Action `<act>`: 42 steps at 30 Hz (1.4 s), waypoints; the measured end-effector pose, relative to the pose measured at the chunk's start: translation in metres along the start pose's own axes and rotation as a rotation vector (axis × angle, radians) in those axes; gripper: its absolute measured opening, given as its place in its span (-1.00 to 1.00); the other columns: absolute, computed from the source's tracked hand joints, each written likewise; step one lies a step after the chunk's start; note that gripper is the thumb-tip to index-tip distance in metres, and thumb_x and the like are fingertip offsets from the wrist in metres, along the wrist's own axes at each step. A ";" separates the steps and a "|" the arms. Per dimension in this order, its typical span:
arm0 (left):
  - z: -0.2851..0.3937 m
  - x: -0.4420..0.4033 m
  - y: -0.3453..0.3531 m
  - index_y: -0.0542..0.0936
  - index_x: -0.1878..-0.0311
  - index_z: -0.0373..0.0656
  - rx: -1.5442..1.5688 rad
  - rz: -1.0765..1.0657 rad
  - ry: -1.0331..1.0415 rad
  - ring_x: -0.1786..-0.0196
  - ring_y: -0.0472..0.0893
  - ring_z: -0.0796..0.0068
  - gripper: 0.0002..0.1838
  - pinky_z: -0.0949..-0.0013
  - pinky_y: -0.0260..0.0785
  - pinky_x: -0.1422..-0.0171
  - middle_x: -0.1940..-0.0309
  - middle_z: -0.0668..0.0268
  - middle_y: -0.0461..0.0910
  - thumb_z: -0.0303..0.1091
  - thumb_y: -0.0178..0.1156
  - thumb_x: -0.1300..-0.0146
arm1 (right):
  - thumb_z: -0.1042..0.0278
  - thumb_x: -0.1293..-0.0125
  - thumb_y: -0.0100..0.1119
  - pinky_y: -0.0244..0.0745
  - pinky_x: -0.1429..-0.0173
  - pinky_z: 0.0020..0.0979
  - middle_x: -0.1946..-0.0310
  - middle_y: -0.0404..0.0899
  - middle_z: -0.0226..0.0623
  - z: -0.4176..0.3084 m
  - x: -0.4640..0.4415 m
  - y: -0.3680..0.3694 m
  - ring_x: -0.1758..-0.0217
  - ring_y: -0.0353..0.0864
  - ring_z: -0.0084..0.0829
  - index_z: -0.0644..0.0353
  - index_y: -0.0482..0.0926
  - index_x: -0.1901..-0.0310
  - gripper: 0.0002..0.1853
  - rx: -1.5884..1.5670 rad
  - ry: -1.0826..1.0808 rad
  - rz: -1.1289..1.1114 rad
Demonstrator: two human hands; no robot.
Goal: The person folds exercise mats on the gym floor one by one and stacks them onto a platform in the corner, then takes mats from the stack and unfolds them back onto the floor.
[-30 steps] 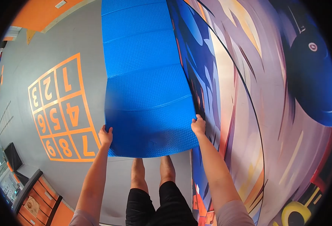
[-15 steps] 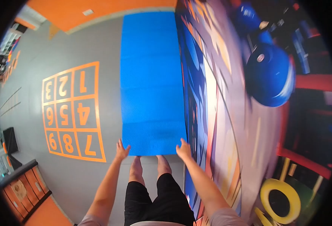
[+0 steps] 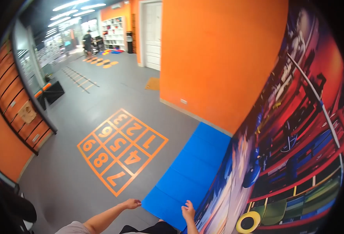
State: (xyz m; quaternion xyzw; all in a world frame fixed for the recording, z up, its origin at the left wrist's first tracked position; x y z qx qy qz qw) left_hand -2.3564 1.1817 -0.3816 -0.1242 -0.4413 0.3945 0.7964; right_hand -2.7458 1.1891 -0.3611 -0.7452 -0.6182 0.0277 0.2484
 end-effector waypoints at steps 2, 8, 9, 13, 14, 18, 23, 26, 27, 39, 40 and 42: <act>0.020 0.074 -0.038 0.56 -0.14 -0.12 0.126 0.110 0.016 -0.08 0.60 0.09 -0.48 0.16 0.42 -0.19 0.01 0.06 0.64 0.10 0.01 -0.36 | 0.44 -0.17 0.28 0.59 0.02 -0.36 -0.09 0.57 -0.07 -0.026 0.005 0.009 0.09 0.68 -0.33 0.17 0.37 -0.26 -0.42 -0.032 -0.110 -0.022; -0.037 0.292 -0.074 0.54 -0.14 -0.20 0.602 0.448 0.110 0.01 0.63 0.43 -0.60 0.32 0.46 -0.08 0.09 0.20 0.66 -0.13 0.04 -0.42 | 0.50 -0.23 0.21 0.49 -0.17 -0.37 -0.19 0.48 -0.09 -0.166 0.099 0.121 -0.12 0.57 -0.34 0.14 0.32 -0.31 -0.41 -0.132 -0.332 -0.342; -0.058 0.332 -0.067 0.54 -0.14 -0.21 0.649 0.495 0.092 0.02 0.63 0.44 -0.61 0.31 0.46 -0.08 0.09 0.21 0.66 -0.14 0.04 -0.42 | 0.49 -0.24 0.21 0.48 -0.18 -0.37 -0.19 0.48 -0.10 -0.176 0.124 0.151 -0.14 0.56 -0.34 0.13 0.32 -0.32 -0.41 -0.158 -0.409 -0.424; -0.113 0.490 -0.038 0.53 -0.14 -0.19 0.808 0.765 -0.027 -0.02 0.61 0.46 -0.65 0.34 0.42 -0.12 0.07 0.25 0.65 -0.20 0.04 -0.43 | 0.51 -0.28 0.17 0.46 -0.22 -0.37 -0.22 0.46 -0.12 -0.276 0.262 0.267 -0.18 0.54 -0.35 0.18 0.30 -0.33 -0.43 -0.178 -0.466 -0.859; -0.123 0.530 -0.029 0.53 -0.15 -0.19 0.851 0.850 -0.071 -0.03 0.61 0.46 -0.66 0.34 0.41 -0.13 0.05 0.25 0.64 -0.22 0.03 -0.44 | 0.52 -0.29 0.16 0.46 -0.22 -0.37 -0.23 0.45 -0.13 -0.290 0.297 0.298 -0.18 0.53 -0.35 0.19 0.29 -0.33 -0.44 -0.203 -0.484 -0.990; -0.160 0.668 0.010 0.54 -0.12 -0.19 0.996 1.192 -0.117 0.01 0.61 0.49 -0.70 0.35 0.42 -0.12 0.09 0.28 0.64 -0.28 0.05 -0.41 | 0.50 -0.31 0.14 0.50 -0.10 -0.42 -0.23 0.45 -0.19 -0.338 0.434 0.404 -0.11 0.57 -0.38 0.20 0.30 -0.32 -0.47 -0.221 -0.596 -1.414; -0.194 0.807 0.085 0.54 -0.09 -0.24 0.967 1.608 -0.391 0.00 0.63 0.43 -0.70 0.32 0.45 -0.14 0.10 0.23 0.66 -0.29 0.08 -0.39 | 0.57 -0.33 0.08 0.44 -0.16 -0.43 -0.23 0.43 -0.22 -0.364 0.593 0.503 -0.13 0.56 -0.40 0.22 0.31 -0.31 -0.50 -0.095 -0.596 -1.879; -0.215 0.869 0.141 0.53 -0.10 -0.25 1.011 1.801 -0.535 0.02 0.63 0.42 -0.69 0.32 0.46 -0.13 0.11 0.22 0.66 -0.30 0.09 -0.38 | 0.57 -0.32 0.07 0.44 -0.16 -0.42 -0.22 0.44 -0.21 -0.363 0.677 0.563 -0.11 0.57 -0.41 0.21 0.35 -0.28 -0.53 -0.045 -0.611 -2.061; -0.220 0.886 0.158 0.53 -0.10 -0.24 1.022 1.855 -0.591 0.03 0.63 0.43 -0.69 0.32 0.46 -0.13 0.11 0.21 0.66 -0.30 0.09 -0.38 | 0.57 -0.32 0.06 0.44 -0.17 -0.42 -0.22 0.45 -0.21 -0.364 0.704 0.579 -0.11 0.57 -0.41 0.21 0.36 -0.27 -0.53 -0.023 -0.620 -2.103; -0.300 1.066 0.287 0.55 -0.10 -0.21 0.966 2.248 -1.214 0.00 0.62 0.38 -0.70 0.31 0.45 -0.10 0.09 0.20 0.64 -0.31 0.11 -0.37 | 0.37 -0.25 0.20 0.43 -0.24 -0.26 -0.13 0.55 -0.20 -0.350 1.072 0.690 -0.23 0.51 -0.23 0.17 0.51 -0.16 -0.58 -0.007 -1.182 -2.721; -0.308 1.066 0.291 0.56 -0.10 -0.20 0.957 2.228 -1.288 -0.04 0.62 0.33 -0.68 0.29 0.45 -0.09 0.06 0.18 0.65 -0.28 0.12 -0.35 | 0.34 -0.24 0.22 0.38 -0.28 -0.20 -0.14 0.54 -0.19 -0.344 1.103 0.676 -0.26 0.48 -0.21 0.16 0.51 -0.16 -0.57 -0.126 -1.312 -2.795; -0.328 1.064 0.298 0.55 -0.10 -0.20 1.028 2.241 -1.087 -0.04 0.61 0.30 -0.67 0.24 0.45 -0.09 0.05 0.15 0.64 -0.28 0.14 -0.33 | 0.25 -0.24 0.22 0.29 -0.34 -0.10 -0.16 0.51 -0.18 -0.326 1.153 0.644 -0.30 0.43 -0.16 0.13 0.50 -0.17 -0.54 -0.354 -1.603 -2.998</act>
Point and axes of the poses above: each hand's wrist, its own x-axis away from the middle knuckle, its own y-axis out of the palm, z = x × y, the point moved 2 cm from there along -x, towards the middle knuckle
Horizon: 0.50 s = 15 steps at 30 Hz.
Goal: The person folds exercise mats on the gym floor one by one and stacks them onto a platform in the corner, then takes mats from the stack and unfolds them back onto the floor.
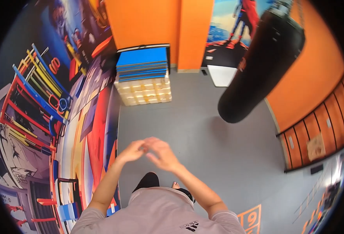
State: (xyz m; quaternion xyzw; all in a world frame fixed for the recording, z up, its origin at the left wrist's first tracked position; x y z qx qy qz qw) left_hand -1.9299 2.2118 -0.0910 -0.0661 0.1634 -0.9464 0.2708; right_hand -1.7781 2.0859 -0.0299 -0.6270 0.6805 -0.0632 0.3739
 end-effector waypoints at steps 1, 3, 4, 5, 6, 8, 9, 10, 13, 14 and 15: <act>-0.028 -0.010 0.007 0.55 -0.09 -0.21 0.191 -0.056 0.007 -0.03 0.61 0.29 -0.67 0.24 0.45 -0.09 0.05 0.14 0.64 -0.28 0.14 -0.33 | 0.18 -0.26 0.20 0.25 -0.37 -0.06 -0.17 0.49 -0.17 0.000 -0.023 0.018 -0.31 0.41 -0.13 0.11 0.49 -0.19 -0.53 0.032 -0.136 -0.156; -0.048 -0.028 0.010 0.55 -0.07 -0.22 0.284 -0.049 -0.040 -0.01 0.61 0.30 -0.67 0.24 0.45 -0.09 0.07 0.14 0.64 -0.28 0.16 -0.32 | 0.03 -0.31 0.13 0.21 -0.38 0.00 -0.20 0.47 -0.18 -0.011 -0.056 0.058 -0.30 0.41 -0.09 0.11 0.47 -0.20 -0.50 0.126 -0.310 -0.333; -0.040 -0.034 0.010 0.55 -0.06 -0.23 0.183 0.003 -0.098 0.01 0.61 0.30 -0.68 0.25 0.45 -0.08 0.08 0.15 0.64 -0.28 0.17 -0.31 | 0.00 -0.31 0.11 0.21 -0.38 0.03 -0.20 0.46 -0.17 -0.009 -0.069 0.068 -0.31 0.40 -0.08 0.11 0.46 -0.21 -0.48 0.123 -0.364 -0.421; -0.035 -0.047 0.001 0.55 -0.05 -0.24 0.077 0.055 -0.140 0.03 0.62 0.31 -0.68 0.25 0.45 -0.07 0.10 0.15 0.64 -0.28 0.17 -0.31 | -0.03 -0.32 0.09 0.21 -0.38 0.05 -0.21 0.46 -0.15 -0.002 -0.086 0.073 -0.32 0.38 -0.08 0.10 0.45 -0.22 -0.47 0.136 -0.427 -0.503; -0.035 -0.067 -0.018 0.55 -0.04 -0.25 0.074 0.036 -0.166 0.04 0.62 0.31 -0.68 0.27 0.46 -0.07 0.11 0.15 0.64 -0.27 0.18 -0.30 | -0.06 -0.32 0.07 0.21 -0.38 0.08 -0.21 0.45 -0.13 0.011 -0.106 0.075 -0.33 0.37 -0.07 0.10 0.45 -0.22 -0.46 0.159 -0.493 -0.583; -0.043 -0.095 -0.055 0.55 -0.03 -0.25 0.082 -0.027 -0.236 0.06 0.63 0.31 -0.67 0.29 0.47 -0.05 0.14 0.14 0.65 -0.26 0.19 -0.29 | 0.08 -0.32 0.13 0.29 -0.35 -0.04 -0.20 0.47 -0.13 0.050 -0.145 0.069 -0.30 0.40 -0.10 0.11 0.48 -0.18 -0.54 0.063 -0.468 -0.597; -0.065 -0.109 -0.072 0.55 -0.03 -0.25 0.034 -0.023 -0.125 0.07 0.64 0.34 -0.68 0.30 0.47 -0.05 0.15 0.16 0.66 -0.28 0.20 -0.29 | 0.13 -0.31 0.15 0.31 -0.34 -0.08 -0.18 0.49 -0.14 0.071 -0.172 0.058 -0.29 0.42 -0.11 0.11 0.51 -0.16 -0.57 -0.033 -0.428 -0.605; -0.087 -0.124 -0.088 0.56 -0.03 -0.24 -0.016 -0.013 -0.015 0.08 0.64 0.37 -0.69 0.31 0.48 -0.04 0.15 0.18 0.67 -0.29 0.20 -0.29 | 0.18 -0.31 0.16 0.33 -0.33 -0.12 -0.16 0.51 -0.14 0.091 -0.196 0.045 -0.27 0.44 -0.12 0.12 0.53 -0.14 -0.60 -0.128 -0.386 -0.611; -0.092 -0.180 -0.167 0.56 -0.02 -0.24 0.027 -0.029 -0.081 0.07 0.63 0.45 -0.73 0.33 0.47 -0.06 0.17 0.25 0.68 -0.37 0.19 -0.29 | 0.34 -0.28 0.19 0.43 -0.23 -0.21 -0.03 0.61 -0.17 0.153 -0.252 -0.004 -0.16 0.52 -0.13 0.16 0.60 -0.01 -0.72 0.034 -0.075 -0.501; -0.095 -0.199 -0.193 0.57 -0.01 -0.24 0.039 0.024 -0.111 0.07 0.63 0.46 -0.74 0.33 0.46 -0.05 0.17 0.25 0.67 -0.36 0.18 -0.30 | 0.36 -0.28 0.19 0.45 -0.20 -0.21 0.01 0.63 -0.18 0.170 -0.268 -0.024 -0.11 0.55 -0.12 0.17 0.62 0.01 -0.74 0.065 0.065 -0.438; -0.098 -0.218 -0.218 0.57 -0.01 -0.25 0.052 0.075 -0.146 0.08 0.63 0.47 -0.75 0.34 0.46 -0.04 0.17 0.25 0.67 -0.36 0.17 -0.32 | 0.35 -0.29 0.18 0.46 -0.19 -0.21 0.03 0.64 -0.17 0.193 -0.281 -0.040 -0.09 0.57 -0.13 0.19 0.62 0.03 -0.75 0.074 0.130 -0.344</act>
Point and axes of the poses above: each hand's wrist, its own x-axis away from the middle knuckle, its own y-axis out of the palm, z = x × y, the point moved 2 cm from there along -x, towards the middle knuckle
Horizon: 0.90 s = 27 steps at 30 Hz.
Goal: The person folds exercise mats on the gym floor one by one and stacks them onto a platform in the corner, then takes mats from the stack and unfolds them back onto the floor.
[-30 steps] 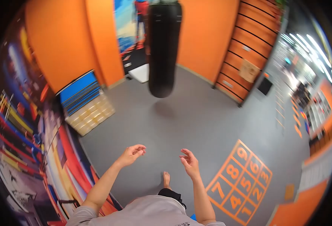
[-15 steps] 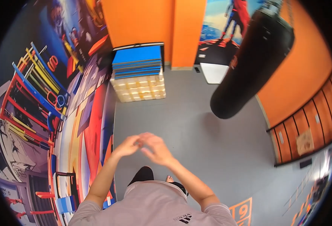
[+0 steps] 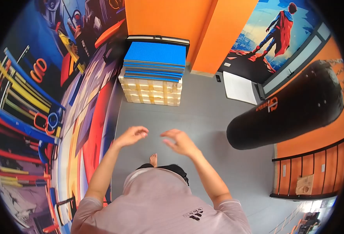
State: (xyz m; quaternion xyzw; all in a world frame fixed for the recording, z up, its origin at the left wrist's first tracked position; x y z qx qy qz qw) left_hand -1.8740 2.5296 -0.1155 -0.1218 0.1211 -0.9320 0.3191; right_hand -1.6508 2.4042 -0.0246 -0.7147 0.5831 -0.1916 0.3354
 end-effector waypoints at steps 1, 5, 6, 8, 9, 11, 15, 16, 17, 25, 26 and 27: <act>0.006 -0.022 -0.026 0.57 0.00 -0.25 -0.041 0.045 0.007 0.08 0.63 0.47 -0.75 0.35 0.46 -0.04 0.16 0.25 0.66 -0.34 0.15 -0.34 | 0.34 -0.30 0.18 0.48 -0.18 -0.22 0.05 0.65 -0.16 0.026 -0.009 -0.016 -0.06 0.59 -0.14 0.22 0.63 0.05 -0.76 -0.010 0.068 0.090; 0.031 -0.098 -0.098 0.61 0.05 -0.24 -0.019 0.247 0.019 0.18 0.66 0.43 -0.76 0.34 0.48 0.02 0.21 0.24 0.68 -0.31 0.15 -0.32 | 0.42 -0.32 0.13 0.52 -0.08 -0.33 0.17 0.70 -0.20 0.112 -0.026 -0.048 0.07 0.67 -0.31 0.27 0.65 0.11 -0.81 -0.206 0.324 0.378; 0.033 -0.116 -0.111 0.61 0.05 -0.24 0.006 0.250 0.026 0.18 0.66 0.44 -0.76 0.34 0.48 0.03 0.22 0.23 0.68 -0.31 0.15 -0.32 | 0.43 -0.32 0.12 0.52 -0.06 -0.36 0.19 0.70 -0.22 0.131 -0.034 -0.050 0.10 0.68 -0.35 0.27 0.65 0.12 -0.82 -0.282 0.370 0.444; 0.032 -0.152 -0.130 0.61 0.05 -0.24 0.056 0.260 0.050 0.18 0.66 0.46 -0.76 0.36 0.48 0.03 0.22 0.23 0.68 -0.32 0.14 -0.33 | 0.42 -0.36 0.09 0.49 -0.04 -0.39 0.20 0.69 -0.28 0.166 -0.053 -0.055 0.11 0.65 -0.42 0.29 0.65 0.14 -0.81 -0.398 0.414 0.476; 0.029 -0.170 -0.138 0.61 0.04 -0.25 0.063 0.266 0.028 0.18 0.66 0.47 -0.76 0.37 0.48 0.03 0.23 0.22 0.68 -0.33 0.14 -0.33 | 0.41 -0.37 0.07 0.48 -0.02 -0.41 0.20 0.68 -0.32 0.183 -0.065 -0.058 0.12 0.63 -0.46 0.30 0.65 0.15 -0.80 -0.453 0.434 0.490; 0.021 -0.202 -0.152 0.60 0.03 -0.26 0.076 0.279 -0.014 0.17 0.66 0.48 -0.75 0.38 0.48 0.03 0.24 0.21 0.68 -0.33 0.13 -0.33 | 0.39 -0.39 0.06 0.47 -0.01 -0.43 0.20 0.68 -0.31 0.213 -0.095 -0.065 0.13 0.64 -0.47 0.31 0.64 0.13 -0.79 -0.504 0.438 0.512; -0.008 -0.268 -0.183 0.58 0.00 -0.28 0.022 0.260 -0.116 0.14 0.66 0.47 -0.74 0.40 0.47 0.01 0.21 0.20 0.67 -0.33 0.13 -0.34 | 0.37 -0.40 0.04 0.47 -0.01 -0.44 0.20 0.68 -0.30 0.280 -0.165 -0.091 0.14 0.65 -0.47 0.31 0.63 0.12 -0.78 -0.564 0.462 0.519; -0.011 -0.281 -0.191 0.58 0.00 -0.28 0.000 0.263 -0.150 0.14 0.65 0.48 -0.74 0.41 0.47 0.01 0.21 0.20 0.67 -0.33 0.13 -0.34 | 0.37 -0.40 0.04 0.47 -0.01 -0.45 0.20 0.68 -0.29 0.300 -0.185 -0.098 0.14 0.65 -0.47 0.31 0.63 0.11 -0.78 -0.578 0.474 0.522; -0.014 -0.293 -0.201 0.58 0.00 -0.28 -0.021 0.264 -0.187 0.14 0.65 0.48 -0.74 0.41 0.46 0.00 0.21 0.20 0.67 -0.33 0.13 -0.34 | 0.36 -0.41 0.04 0.47 -0.01 -0.45 0.19 0.69 -0.29 0.320 -0.203 -0.103 0.14 0.65 -0.47 0.30 0.63 0.11 -0.78 -0.593 0.495 0.536; -0.056 -0.374 -0.300 0.58 0.04 -0.29 0.068 0.413 -0.241 0.17 0.62 0.54 -0.78 0.45 0.45 0.06 0.25 0.25 0.67 -0.37 0.13 -0.36 | 0.34 -0.43 0.01 0.48 -0.02 -0.45 0.16 0.68 -0.28 0.401 -0.327 -0.139 0.10 0.66 -0.45 0.28 0.61 0.08 -0.76 -0.675 0.572 0.433; -0.065 -0.384 -0.309 0.59 0.04 -0.29 0.076 0.430 -0.274 0.17 0.63 0.54 -0.78 0.45 0.45 0.05 0.24 0.24 0.67 -0.36 0.13 -0.36 | 0.34 -0.43 0.00 0.48 -0.02 -0.44 0.16 0.68 -0.28 0.407 -0.341 -0.142 0.09 0.66 -0.44 0.28 0.61 0.07 -0.76 -0.667 0.573 0.403; -0.072 -0.393 -0.318 0.59 0.05 -0.30 0.081 0.446 -0.303 0.16 0.64 0.53 -0.77 0.45 0.46 0.04 0.22 0.23 0.68 -0.35 0.13 -0.36 | 0.33 -0.43 0.01 0.48 -0.02 -0.44 0.15 0.68 -0.28 0.415 -0.354 -0.143 0.09 0.66 -0.44 0.28 0.61 0.06 -0.76 -0.677 0.586 0.387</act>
Point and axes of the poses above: each hand's wrist, its own x-axis away from the middle knuckle, its own y-axis out of the palm, z = x × y, the point moved 2 cm from there along -x, towards the middle knuckle
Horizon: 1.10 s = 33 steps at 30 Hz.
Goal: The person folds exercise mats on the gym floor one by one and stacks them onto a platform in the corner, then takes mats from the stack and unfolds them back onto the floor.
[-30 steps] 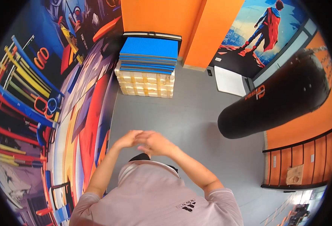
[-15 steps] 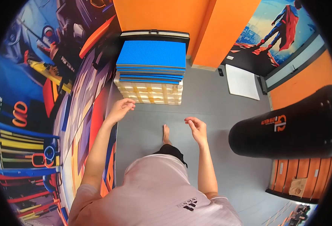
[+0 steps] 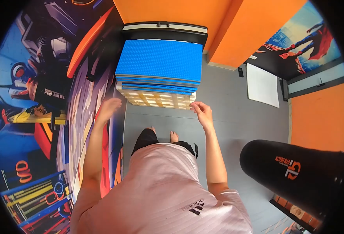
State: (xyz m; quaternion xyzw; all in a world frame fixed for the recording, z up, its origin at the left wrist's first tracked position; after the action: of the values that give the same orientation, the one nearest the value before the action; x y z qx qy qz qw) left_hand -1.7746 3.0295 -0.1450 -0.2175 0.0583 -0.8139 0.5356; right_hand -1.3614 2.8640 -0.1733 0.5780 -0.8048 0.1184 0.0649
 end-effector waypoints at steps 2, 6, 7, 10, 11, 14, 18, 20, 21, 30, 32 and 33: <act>-0.021 -0.042 -0.013 0.61 0.05 -0.28 -0.002 0.013 0.024 0.15 0.65 0.51 -0.77 0.45 0.46 0.02 0.21 0.23 0.69 -0.34 0.14 -0.35 | 0.32 -0.43 0.01 0.48 -0.04 -0.42 0.14 0.68 -0.28 0.003 -0.032 0.002 0.08 0.66 -0.43 0.27 0.60 0.04 -0.75 -0.008 0.042 -0.018; -0.080 -0.146 -0.040 0.64 0.04 -0.25 -0.026 0.098 0.023 0.13 0.66 0.47 -0.76 0.45 0.45 -0.03 0.18 0.22 0.70 -0.34 0.15 -0.32 | 0.31 -0.41 0.06 0.48 -0.07 -0.38 0.08 0.66 -0.29 0.018 -0.116 0.001 -0.01 0.62 -0.44 0.24 0.59 0.00 -0.74 -0.041 0.070 0.004; -0.106 -0.183 -0.048 0.64 0.04 -0.25 -0.087 0.140 -0.016 0.08 0.67 0.35 -0.72 0.38 0.47 -0.05 0.18 0.17 0.70 -0.31 0.20 -0.26 | 0.30 -0.39 0.09 0.48 -0.07 -0.38 0.07 0.66 -0.29 0.026 -0.144 -0.001 -0.03 0.61 -0.44 0.23 0.60 -0.01 -0.73 -0.019 0.080 0.055; -0.144 -0.271 -0.066 0.63 0.01 -0.26 -0.292 0.260 0.013 0.02 0.66 0.19 -0.65 0.27 0.46 -0.12 0.13 0.09 0.68 -0.27 0.25 -0.18 | 0.14 -0.30 0.21 0.38 -0.26 -0.29 -0.14 0.55 -0.17 0.052 -0.210 -0.010 -0.23 0.49 -0.29 0.21 0.45 -0.24 -0.47 0.082 0.207 0.234; -0.148 -0.303 -0.071 0.61 -0.01 -0.26 -0.399 0.327 0.050 -0.03 0.62 0.13 -0.61 0.22 0.43 -0.17 0.09 0.06 0.65 -0.26 0.26 -0.16 | 0.09 -0.28 0.23 0.33 -0.30 -0.27 -0.19 0.51 -0.15 0.061 -0.227 -0.012 -0.28 0.45 -0.26 0.20 0.40 -0.30 -0.39 0.096 0.268 0.315; -0.144 -0.352 -0.076 0.54 -0.08 -0.29 -0.525 0.441 0.017 -0.22 0.46 0.01 -0.51 0.14 0.31 -0.31 -0.12 -0.02 0.50 -0.20 0.29 -0.11 | 0.01 -0.21 0.26 0.20 -0.41 -0.26 -0.30 0.42 -0.12 0.095 -0.263 -0.010 -0.38 0.35 -0.24 0.19 0.25 -0.40 -0.22 0.038 0.438 0.515; -0.206 -0.404 -0.085 0.58 -0.02 -0.30 -0.748 0.318 -0.224 -0.22 0.44 -0.05 -0.52 0.09 0.31 -0.30 -0.14 -0.04 0.49 -0.10 0.27 -0.16 | 0.01 -0.19 0.26 0.23 -0.41 -0.31 -0.30 0.41 -0.08 0.211 -0.295 -0.026 -0.38 0.37 -0.24 0.23 0.26 -0.39 -0.20 0.197 0.462 0.376; -0.230 -0.403 -0.094 0.61 0.04 -0.29 -0.753 0.244 -0.266 -0.20 0.46 -0.07 -0.53 0.08 0.32 -0.27 -0.09 -0.05 0.53 -0.05 0.26 -0.19 | -0.01 -0.16 0.26 0.34 -0.34 -0.29 -0.15 0.55 -0.06 0.175 -0.277 -0.016 -0.28 0.49 -0.18 0.23 0.34 -0.34 -0.24 0.504 0.524 0.362; -0.230 -0.401 -0.099 0.63 0.07 -0.28 -0.689 0.237 -0.249 -0.17 0.48 -0.08 -0.54 0.07 0.33 -0.24 -0.04 -0.06 0.56 -0.03 0.25 -0.20 | -0.02 -0.16 0.26 0.36 -0.32 -0.28 -0.11 0.58 -0.06 0.162 -0.273 -0.016 -0.25 0.51 -0.16 0.22 0.35 -0.33 -0.25 0.554 0.564 0.320; -0.211 -0.369 -0.147 0.67 0.22 -0.20 -0.669 0.204 -0.198 0.12 0.65 -0.07 -0.68 0.05 0.45 -0.02 0.30 -0.02 0.67 -0.13 0.32 -0.12 | -0.28 -0.09 0.36 0.52 0.30 -0.43 0.38 0.62 -0.35 0.181 -0.173 0.035 0.37 0.58 -0.51 0.19 0.52 -0.11 -0.25 0.225 0.970 -0.077; -0.212 -0.366 -0.163 0.66 0.20 -0.20 -0.649 0.145 -0.227 0.11 0.65 -0.06 -0.68 0.07 0.45 -0.04 0.29 -0.02 0.67 -0.15 0.32 -0.11 | -0.20 -0.10 0.41 0.54 0.23 -0.42 0.24 0.61 -0.37 0.209 -0.147 0.052 0.32 0.58 -0.50 0.20 0.53 -0.10 -0.30 0.215 0.994 -0.302; -0.216 -0.366 -0.173 0.66 0.18 -0.19 -0.659 0.127 -0.252 0.11 0.66 -0.05 -0.69 0.08 0.45 -0.04 0.28 -0.01 0.67 -0.17 0.32 -0.11 | -0.08 -0.09 0.46 0.57 0.09 -0.39 0.06 0.62 -0.33 0.204 -0.137 0.061 0.17 0.60 -0.43 0.16 0.52 -0.15 -0.33 0.156 1.112 -0.413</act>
State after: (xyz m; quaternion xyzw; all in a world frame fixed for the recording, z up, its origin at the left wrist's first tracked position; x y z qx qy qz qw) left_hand -1.8895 3.4004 -0.3895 -0.4731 0.2648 -0.6831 0.4893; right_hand -1.3678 2.9536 -0.4096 0.5770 -0.5099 0.4469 0.4554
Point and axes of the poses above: each hand's wrist, its own x-axis away from the middle knuckle, its own y-axis out of the palm, z = x × y, the point moved 2 cm from there along -x, towards the middle knuckle
